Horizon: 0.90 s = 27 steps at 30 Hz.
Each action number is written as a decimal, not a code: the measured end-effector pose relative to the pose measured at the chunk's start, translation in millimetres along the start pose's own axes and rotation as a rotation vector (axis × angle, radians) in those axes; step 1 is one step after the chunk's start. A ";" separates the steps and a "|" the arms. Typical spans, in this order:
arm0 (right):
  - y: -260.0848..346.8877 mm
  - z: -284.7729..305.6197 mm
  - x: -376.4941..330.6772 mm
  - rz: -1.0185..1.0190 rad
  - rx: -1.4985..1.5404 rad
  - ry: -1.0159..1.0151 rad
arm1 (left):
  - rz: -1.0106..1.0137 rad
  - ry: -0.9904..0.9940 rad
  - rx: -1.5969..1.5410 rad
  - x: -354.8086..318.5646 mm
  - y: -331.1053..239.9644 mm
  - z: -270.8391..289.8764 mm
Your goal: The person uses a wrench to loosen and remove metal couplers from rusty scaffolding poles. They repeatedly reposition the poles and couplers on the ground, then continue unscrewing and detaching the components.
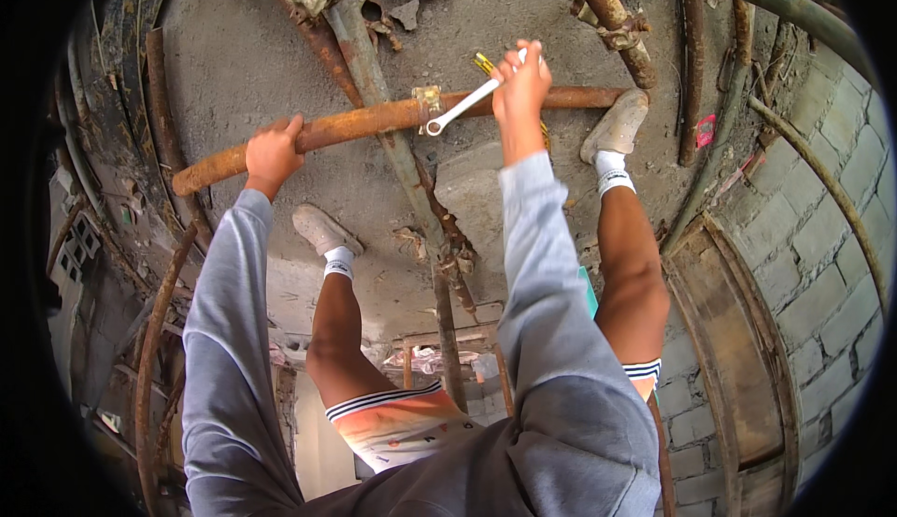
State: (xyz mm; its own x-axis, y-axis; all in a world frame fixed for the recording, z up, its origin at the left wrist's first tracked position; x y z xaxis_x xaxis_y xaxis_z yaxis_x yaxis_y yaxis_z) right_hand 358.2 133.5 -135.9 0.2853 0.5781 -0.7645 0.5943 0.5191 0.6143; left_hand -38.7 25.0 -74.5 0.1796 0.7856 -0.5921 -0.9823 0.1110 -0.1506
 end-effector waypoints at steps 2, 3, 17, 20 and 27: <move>-11.1 28.1 6.4 -0.057 0.124 -0.070 | 0.026 -0.010 0.027 -0.2 0.4 -4.4; -24.7 63.2 27.9 -0.117 0.204 -0.122 | 0.032 0.001 0.027 8.0 -3.5 0.3; -30.4 96.1 -198.0 0.201 0.079 -0.504 | 0.061 0.052 0.039 6.0 2.7 -3.7; -57.4 125.3 -208.3 0.066 -0.218 -0.554 | 0.037 0.056 0.031 10.8 3.1 -6.7; -78.9 181.2 -222.2 0.139 -0.860 -0.376 | 0.030 0.070 0.036 10.7 -2.2 -4.1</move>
Point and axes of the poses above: each hand's wrist, its own x-axis towards the middle knuckle, its own z-axis out of the back of the hand, y = z × x, the point moved 10 cm from there along x, towards the middle knuckle, and after that the axes turned 1 degree about -x, right-handed, at the moved point
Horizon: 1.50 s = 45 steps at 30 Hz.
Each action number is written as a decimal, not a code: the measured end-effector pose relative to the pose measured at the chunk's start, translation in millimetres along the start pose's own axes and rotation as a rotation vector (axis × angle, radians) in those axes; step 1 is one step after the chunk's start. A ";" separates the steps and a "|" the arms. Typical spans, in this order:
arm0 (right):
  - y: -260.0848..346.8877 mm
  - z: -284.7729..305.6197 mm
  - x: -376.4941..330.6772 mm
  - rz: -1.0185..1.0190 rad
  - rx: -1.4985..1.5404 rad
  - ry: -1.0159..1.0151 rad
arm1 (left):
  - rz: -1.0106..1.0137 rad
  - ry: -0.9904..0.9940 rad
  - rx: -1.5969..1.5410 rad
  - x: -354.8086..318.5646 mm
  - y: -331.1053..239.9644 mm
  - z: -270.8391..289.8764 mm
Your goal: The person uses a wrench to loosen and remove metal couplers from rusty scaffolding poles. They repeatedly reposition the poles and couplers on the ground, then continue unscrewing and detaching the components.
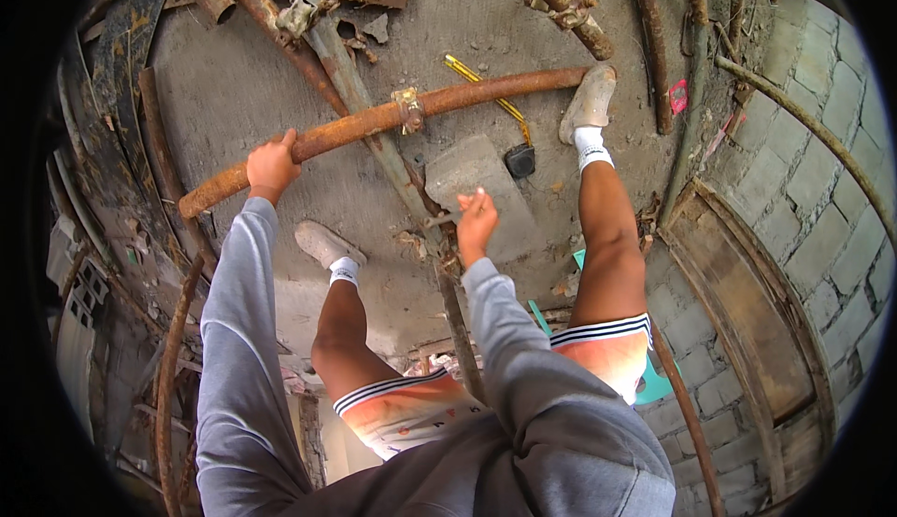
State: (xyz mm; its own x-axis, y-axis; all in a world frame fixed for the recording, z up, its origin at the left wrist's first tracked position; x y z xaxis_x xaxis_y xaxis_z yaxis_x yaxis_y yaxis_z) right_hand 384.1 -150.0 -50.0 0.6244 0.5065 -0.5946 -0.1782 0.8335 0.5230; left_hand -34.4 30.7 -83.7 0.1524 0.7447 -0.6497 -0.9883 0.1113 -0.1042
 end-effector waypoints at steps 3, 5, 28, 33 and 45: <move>-14.5 39.6 6.9 -0.042 0.055 -0.053 | -0.002 0.026 0.006 0.0 0.5 2.7; -24.7 71.0 10.9 -0.137 0.105 -0.109 | 0.003 0.028 0.005 -1.5 3.0 1.9; 98.3 -28.8 -71.5 0.244 -0.657 0.973 | 0.033 0.040 0.046 -1.2 3.8 1.3; 147.7 -42.3 -24.2 0.337 -0.760 0.570 | 0.034 0.048 0.036 2.8 4.5 -1.5; 108.9 -76.6 -12.5 0.024 -1.087 0.557 | 0.017 0.030 0.012 2.7 2.2 -3.1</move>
Point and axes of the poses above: each hand's wrist, its own x-axis towards the middle knuckle, its own z-axis out of the back of the hand, y = z × x, the point moved 10 cm from there along x, towards the middle knuckle, and after that the axes turned 1 degree about -x, right-handed, at the moved point
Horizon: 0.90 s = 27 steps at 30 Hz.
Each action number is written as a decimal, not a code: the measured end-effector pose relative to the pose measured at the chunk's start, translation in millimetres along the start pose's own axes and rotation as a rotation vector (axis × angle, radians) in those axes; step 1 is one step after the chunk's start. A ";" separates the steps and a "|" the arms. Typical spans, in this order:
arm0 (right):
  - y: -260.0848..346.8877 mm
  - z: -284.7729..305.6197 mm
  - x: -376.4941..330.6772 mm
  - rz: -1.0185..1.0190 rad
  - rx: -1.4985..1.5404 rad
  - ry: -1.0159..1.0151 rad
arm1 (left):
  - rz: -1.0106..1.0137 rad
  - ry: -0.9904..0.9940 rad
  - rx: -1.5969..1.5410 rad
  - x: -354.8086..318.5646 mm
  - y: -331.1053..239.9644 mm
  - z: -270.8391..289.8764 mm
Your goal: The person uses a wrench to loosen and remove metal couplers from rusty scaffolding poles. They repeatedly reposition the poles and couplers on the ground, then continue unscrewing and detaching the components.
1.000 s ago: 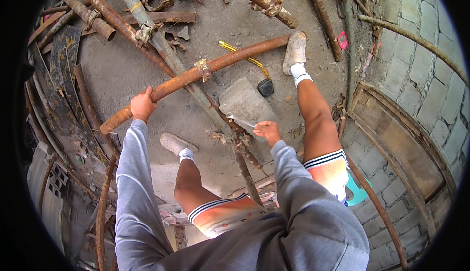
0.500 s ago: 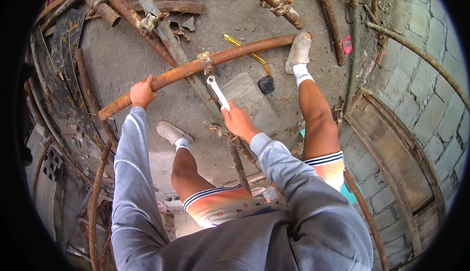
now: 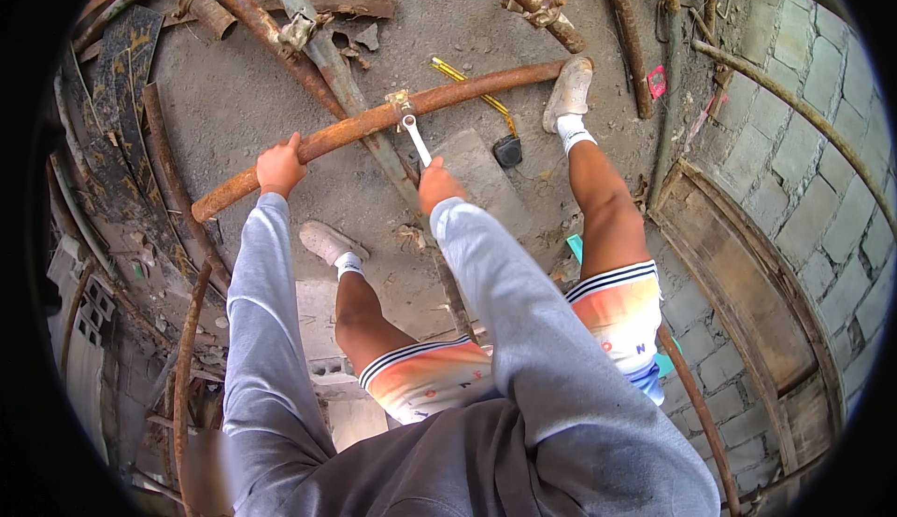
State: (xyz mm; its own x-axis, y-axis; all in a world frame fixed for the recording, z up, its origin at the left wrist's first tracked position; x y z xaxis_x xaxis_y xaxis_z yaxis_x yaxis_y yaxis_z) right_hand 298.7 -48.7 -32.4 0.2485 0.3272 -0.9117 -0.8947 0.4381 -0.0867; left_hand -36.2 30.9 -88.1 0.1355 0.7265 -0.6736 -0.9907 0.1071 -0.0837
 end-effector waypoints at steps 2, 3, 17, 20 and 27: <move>-3.6 11.7 12.3 0.058 -0.097 0.026 | -0.005 0.023 -0.017 0.6 -0.7 1.2; -5.5 20.2 16.4 0.116 -0.156 0.056 | 0.000 0.040 -0.027 -2.7 -0.7 -2.1; -44.1 17.6 21.3 0.057 -0.196 -0.392 | -0.026 -0.043 -0.025 -4.2 -2.8 4.9; -28.4 106.7 58.4 0.443 -0.609 -0.469 | -0.060 -0.112 -0.027 -4.3 -3.5 2.8; -4.2 56.0 -13.1 0.539 -0.566 -0.217 | -0.044 -0.098 -0.014 -5.3 -1.5 6.7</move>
Point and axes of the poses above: each hand's wrist, its own x-axis towards the middle knuckle, its own z-axis out of the back of the hand, y = z × x, the point moved 10 cm from there along x, towards the middle knuckle, and after that the axes turned 1 degree about -x, right-handed, at the moved point
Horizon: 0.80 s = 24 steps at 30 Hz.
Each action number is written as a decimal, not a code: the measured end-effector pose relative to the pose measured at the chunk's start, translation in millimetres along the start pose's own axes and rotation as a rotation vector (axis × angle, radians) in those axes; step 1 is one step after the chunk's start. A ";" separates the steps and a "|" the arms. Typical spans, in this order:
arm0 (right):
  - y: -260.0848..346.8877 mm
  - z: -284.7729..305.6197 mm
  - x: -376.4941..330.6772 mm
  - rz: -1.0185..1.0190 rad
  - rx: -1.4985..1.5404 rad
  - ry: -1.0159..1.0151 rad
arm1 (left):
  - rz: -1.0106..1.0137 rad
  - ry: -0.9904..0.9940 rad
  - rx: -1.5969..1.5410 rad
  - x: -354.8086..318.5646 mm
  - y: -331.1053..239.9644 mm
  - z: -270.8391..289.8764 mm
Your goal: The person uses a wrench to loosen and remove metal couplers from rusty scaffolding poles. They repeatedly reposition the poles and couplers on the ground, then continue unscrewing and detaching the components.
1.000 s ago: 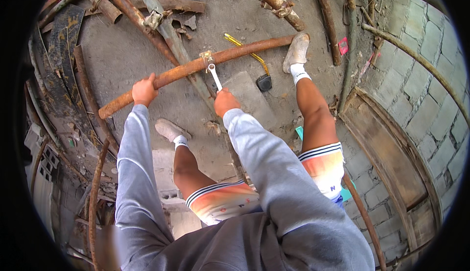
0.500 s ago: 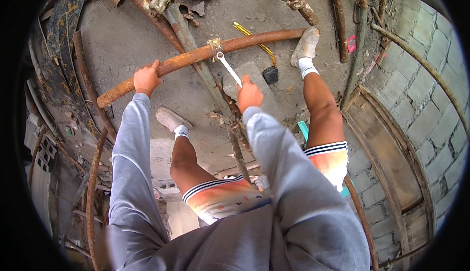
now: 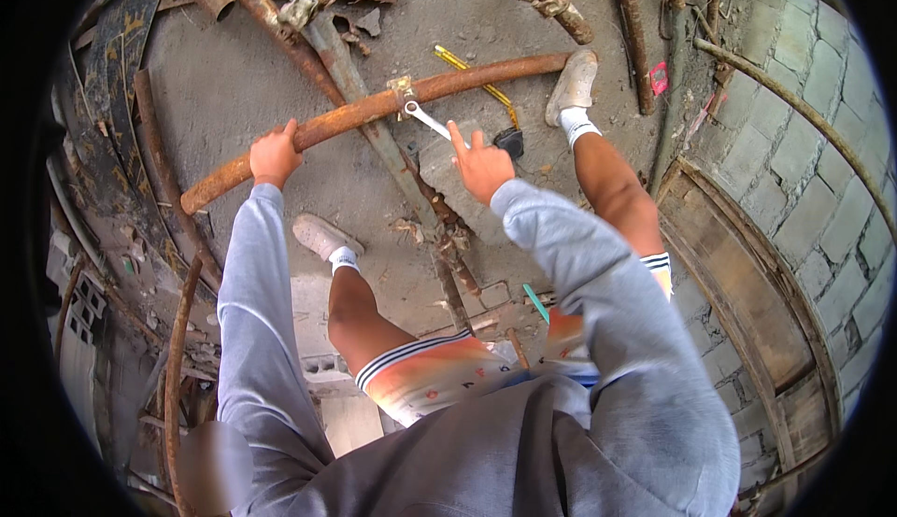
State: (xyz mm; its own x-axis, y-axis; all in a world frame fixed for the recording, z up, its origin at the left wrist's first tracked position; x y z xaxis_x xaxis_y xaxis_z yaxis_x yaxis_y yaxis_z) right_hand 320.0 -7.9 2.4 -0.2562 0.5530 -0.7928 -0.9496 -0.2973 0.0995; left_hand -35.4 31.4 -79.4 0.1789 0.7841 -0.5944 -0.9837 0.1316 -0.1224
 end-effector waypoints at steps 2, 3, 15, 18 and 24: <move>14.0 -11.5 -4.0 -0.072 0.170 -0.066 | 0.017 0.015 -0.009 0.4 0.2 1.5; 27.4 -19.3 -5.8 -0.073 0.154 -0.031 | 0.022 0.031 -0.008 1.7 -0.2 0.0; 25.2 22.9 -7.6 -0.086 0.208 -0.063 | 0.021 0.042 -0.012 2.4 -3.5 3.1; 29.6 21.3 -10.5 -0.103 0.098 -0.023 | 0.034 0.062 -0.006 1.5 -3.2 3.2; 56.8 -7.5 -15.0 -0.207 0.252 0.134 | 0.033 0.064 -0.004 1.5 -1.1 0.8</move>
State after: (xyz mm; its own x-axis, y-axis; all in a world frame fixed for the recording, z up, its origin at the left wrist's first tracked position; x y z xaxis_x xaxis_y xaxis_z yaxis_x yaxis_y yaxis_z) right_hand 271.2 -38.9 15.5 -0.0440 0.4699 -0.8816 -0.9979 0.0208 0.0609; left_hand -34.0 32.9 -79.5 0.1475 0.7476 -0.6476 -0.9890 0.1043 -0.1049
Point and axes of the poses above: each hand's wrist, its own x-axis towards the middle knuckle, its own z-axis out of the back of the hand, y = z × x, the point moved 10 cm from there along x, towards the middle knuckle, and after that the axes turned 1 degree about -x, right-handed, at the moved point
